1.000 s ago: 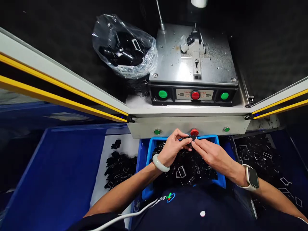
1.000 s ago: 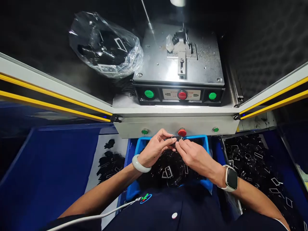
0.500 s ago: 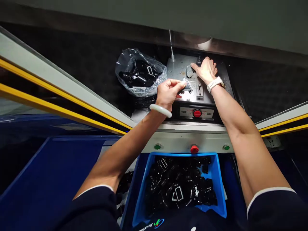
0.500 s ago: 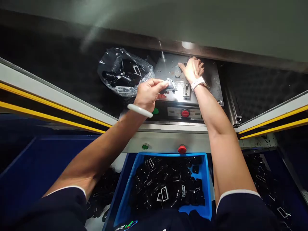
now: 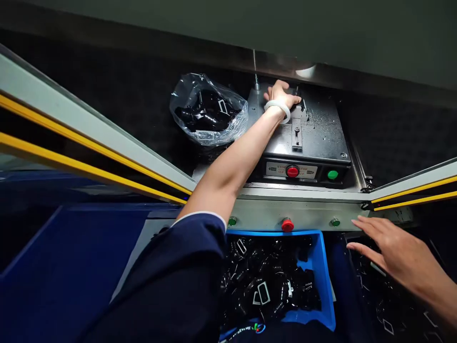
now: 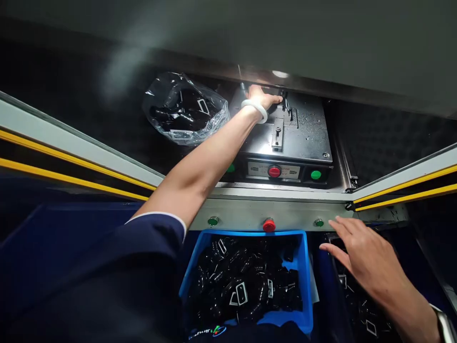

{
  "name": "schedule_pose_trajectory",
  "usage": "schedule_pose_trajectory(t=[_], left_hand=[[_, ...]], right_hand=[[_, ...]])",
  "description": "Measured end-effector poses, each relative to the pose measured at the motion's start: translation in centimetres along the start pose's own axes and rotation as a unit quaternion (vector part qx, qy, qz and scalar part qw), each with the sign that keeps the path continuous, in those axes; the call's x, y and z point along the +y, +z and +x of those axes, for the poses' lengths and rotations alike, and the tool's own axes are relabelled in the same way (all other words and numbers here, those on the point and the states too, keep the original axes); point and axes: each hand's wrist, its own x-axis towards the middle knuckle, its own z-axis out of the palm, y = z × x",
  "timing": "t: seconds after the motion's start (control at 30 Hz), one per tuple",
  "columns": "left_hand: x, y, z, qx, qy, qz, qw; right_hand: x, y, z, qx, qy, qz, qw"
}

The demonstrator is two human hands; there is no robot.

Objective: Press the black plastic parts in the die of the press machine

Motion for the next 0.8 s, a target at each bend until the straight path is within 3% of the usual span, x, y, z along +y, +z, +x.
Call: schedule_pose_trajectory(t=[0.07,0.1,0.2,0.3,0.4,0.47,0.57,0.67,0.8], left_hand=[[1.5,-2.3,-3.3,0.017,-0.036,0.079,0.996],[2.1,-4.0,-5.7,0.008,-0.024,0.096,0.995],[2.4,-10.4,-15.2,-0.047,0.030,0.091,0.994],[0.0,-17.0,-25.1,-0.085,0.025,0.124,0.988],[-3.3,-21.5,-31.5,-0.165,-0.001,0.215,0.962],[-5.3,-23.1,-33.1,-0.205,-0.020,0.284,0.937],[-6.8,-23.8,-33.1,-0.245,-0.027,0.334,0.910],[-6.8,-23.6,-32.5,-0.249,-0.026,0.366,0.896],[-5.1,-22.5,-33.6,-0.204,-0.019,0.422,0.883]], right_hand=[[-1.0,1.9,-0.4,-0.018,0.001,0.042,0.999],[-1.5,3.0,-0.1,-0.026,0.008,0.060,0.998],[-1.8,6.3,1.3,-0.048,0.054,0.090,0.993],[-1.0,8.9,1.7,-0.070,0.107,0.110,0.986],[0.1,10.0,1.4,-0.083,0.126,0.140,0.979],[0.6,10.3,1.4,-0.081,0.126,0.156,0.976],[0.7,10.6,1.6,-0.067,0.139,0.175,0.972],[0.5,11.2,1.9,-0.044,0.171,0.185,0.967],[0.1,11.6,2.1,-0.025,0.204,0.183,0.961]])
